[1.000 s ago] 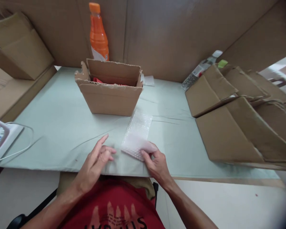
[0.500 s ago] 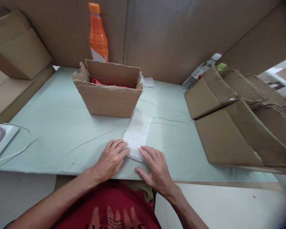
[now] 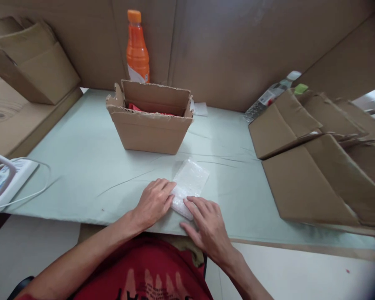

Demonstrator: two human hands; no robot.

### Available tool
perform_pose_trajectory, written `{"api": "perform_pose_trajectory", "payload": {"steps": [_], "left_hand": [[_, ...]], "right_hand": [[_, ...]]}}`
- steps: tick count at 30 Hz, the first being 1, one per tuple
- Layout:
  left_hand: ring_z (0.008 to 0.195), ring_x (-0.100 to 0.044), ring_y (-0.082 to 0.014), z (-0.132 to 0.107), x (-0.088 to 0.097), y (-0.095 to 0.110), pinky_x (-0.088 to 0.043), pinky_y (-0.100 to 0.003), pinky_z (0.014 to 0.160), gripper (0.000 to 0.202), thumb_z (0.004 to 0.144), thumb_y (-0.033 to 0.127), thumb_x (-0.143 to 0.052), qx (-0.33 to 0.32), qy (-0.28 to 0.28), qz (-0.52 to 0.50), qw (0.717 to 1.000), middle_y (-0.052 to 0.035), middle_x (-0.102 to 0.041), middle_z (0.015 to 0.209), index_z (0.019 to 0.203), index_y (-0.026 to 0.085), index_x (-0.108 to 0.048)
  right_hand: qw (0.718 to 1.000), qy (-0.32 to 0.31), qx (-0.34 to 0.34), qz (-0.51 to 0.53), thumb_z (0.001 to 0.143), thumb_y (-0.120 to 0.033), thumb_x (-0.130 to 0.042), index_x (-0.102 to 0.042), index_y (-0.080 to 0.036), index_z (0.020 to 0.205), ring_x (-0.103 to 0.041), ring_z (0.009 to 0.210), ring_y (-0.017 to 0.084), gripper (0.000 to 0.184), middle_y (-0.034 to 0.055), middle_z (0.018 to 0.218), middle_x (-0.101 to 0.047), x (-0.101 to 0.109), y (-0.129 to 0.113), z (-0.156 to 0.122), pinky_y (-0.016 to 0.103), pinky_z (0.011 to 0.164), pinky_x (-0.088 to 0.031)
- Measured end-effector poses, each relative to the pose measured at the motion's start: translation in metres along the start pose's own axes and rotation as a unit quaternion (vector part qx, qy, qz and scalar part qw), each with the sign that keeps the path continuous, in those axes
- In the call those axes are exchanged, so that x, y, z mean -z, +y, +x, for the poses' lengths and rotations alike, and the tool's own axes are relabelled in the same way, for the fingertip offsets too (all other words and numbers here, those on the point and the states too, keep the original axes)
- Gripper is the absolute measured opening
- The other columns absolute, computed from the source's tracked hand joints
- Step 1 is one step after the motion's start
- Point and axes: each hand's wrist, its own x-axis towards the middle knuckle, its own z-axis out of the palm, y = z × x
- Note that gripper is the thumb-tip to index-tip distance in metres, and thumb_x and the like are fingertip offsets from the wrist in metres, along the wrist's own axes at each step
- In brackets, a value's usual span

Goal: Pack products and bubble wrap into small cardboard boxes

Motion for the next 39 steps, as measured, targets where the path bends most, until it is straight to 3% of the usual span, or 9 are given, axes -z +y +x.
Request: {"api": "perform_pose_trajectory", "payload": {"steps": [4, 8, 18, 20, 24, 29, 34, 37, 39], "left_hand": [[0.121, -0.056, -0.0295, -0.012, 0.013, 0.004, -0.047, -0.050, 0.103, 0.045, 0.090, 0.020, -0.057, -0.065, 0.014, -0.059, 0.996, -0.0148, -0.064, 0.129, 0.135, 0.016, -0.053], [0.102, -0.065, -0.0224, -0.026, 0.020, 0.005, -0.052, -0.042, 0.094, 0.050, 0.089, 0.011, -0.051, -0.035, -0.016, -0.115, 0.993, -0.0087, -0.071, 0.113, 0.139, 0.020, -0.050], [0.090, -0.066, -0.0228, -0.008, 0.006, -0.009, -0.056, -0.041, 0.082, 0.036, 0.091, 0.025, -0.056, 0.105, 0.004, -0.087, 0.991, -0.0095, -0.069, 0.103, 0.126, 0.017, -0.060], [0.087, -0.065, -0.0195, -0.017, 0.006, -0.006, -0.057, -0.035, 0.075, 0.043, 0.092, 0.032, -0.057, 0.188, 0.041, -0.199, 0.961, -0.0094, -0.067, 0.107, 0.132, 0.018, -0.054], [0.111, -0.065, -0.0239, -0.037, -0.001, 0.005, -0.056, -0.038, 0.089, 0.069, 0.086, 0.036, -0.063, 0.305, 0.056, -0.453, 0.836, -0.0173, -0.061, 0.129, 0.146, 0.015, -0.038], [0.103, -0.065, -0.0224, -0.035, -0.003, 0.019, -0.052, -0.034, 0.088, 0.078, 0.077, 0.031, -0.066, 0.367, 0.047, -0.578, 0.727, -0.0116, -0.067, 0.117, 0.148, 0.014, -0.038], [0.085, -0.064, -0.0164, -0.032, -0.001, 0.024, -0.053, -0.029, 0.077, 0.066, 0.077, 0.022, -0.062, 0.322, 0.012, -0.536, 0.780, -0.0062, -0.070, 0.107, 0.141, 0.017, -0.048], [0.095, -0.067, -0.0208, -0.028, 0.009, 0.017, -0.056, -0.034, 0.085, 0.056, 0.080, 0.021, -0.063, 0.239, 0.019, -0.427, 0.872, -0.0087, -0.069, 0.114, 0.136, 0.019, -0.053], [0.113, -0.063, -0.0259, -0.016, 0.028, 0.007, -0.053, -0.042, 0.097, 0.056, 0.084, 0.022, -0.064, 0.134, 0.107, -0.277, 0.945, -0.0120, -0.065, 0.127, 0.139, 0.021, -0.051]], "right_hand": [[0.995, 0.015, -0.060, 0.076, 0.099, -0.018, -0.051, -0.063, -0.019, 0.123, -0.069, 0.091, 0.023, 0.026, 0.0094, 0.105, -0.075, -0.013, 0.007, 0.004, 0.039, 0.080, -0.052], [0.976, -0.035, -0.135, 0.168, 0.099, -0.026, -0.054, -0.063, -0.024, 0.124, -0.071, 0.094, 0.022, 0.027, 0.0066, 0.110, -0.075, -0.007, 0.010, -0.001, 0.036, 0.079, -0.057], [0.999, -0.020, -0.014, 0.026, 0.096, -0.024, -0.058, -0.063, -0.019, 0.122, -0.066, 0.100, 0.028, 0.026, 0.0112, 0.114, -0.073, -0.009, 0.011, 0.009, 0.044, 0.083, -0.050], [0.996, 0.018, -0.061, 0.065, 0.098, -0.021, -0.054, -0.065, -0.019, 0.118, -0.068, 0.093, 0.025, 0.023, 0.0095, 0.106, -0.075, -0.016, 0.014, 0.015, 0.040, 0.080, -0.052], [0.965, 0.022, -0.166, 0.201, 0.096, -0.028, -0.058, -0.069, -0.022, 0.114, -0.071, 0.093, 0.022, 0.022, 0.0069, 0.104, -0.076, -0.018, 0.011, 0.022, 0.034, 0.081, -0.057], [0.954, -0.009, -0.158, 0.255, 0.093, -0.031, -0.062, -0.071, -0.024, 0.112, -0.070, 0.104, 0.025, 0.022, 0.0069, 0.112, -0.075, -0.013, 0.008, 0.021, 0.038, 0.091, -0.057], [0.938, -0.018, -0.179, 0.295, 0.083, -0.051, -0.072, -0.058, -0.019, 0.137, -0.068, 0.113, 0.031, 0.064, 0.0146, 0.132, -0.066, -0.009, 0.015, 0.022, 0.041, 0.091, -0.058], [0.913, -0.086, -0.191, 0.349, 0.087, -0.049, -0.066, -0.071, -0.019, 0.108, -0.072, 0.083, 0.024, 0.037, 0.0068, 0.097, -0.076, -0.004, 0.015, 0.030, 0.031, 0.073, -0.060], [0.908, -0.070, -0.217, 0.352, 0.091, -0.044, -0.062, -0.072, -0.019, 0.096, -0.071, 0.076, 0.021, 0.028, 0.0039, 0.086, -0.075, 0.000, 0.019, 0.033, 0.028, 0.068, -0.058]]}}
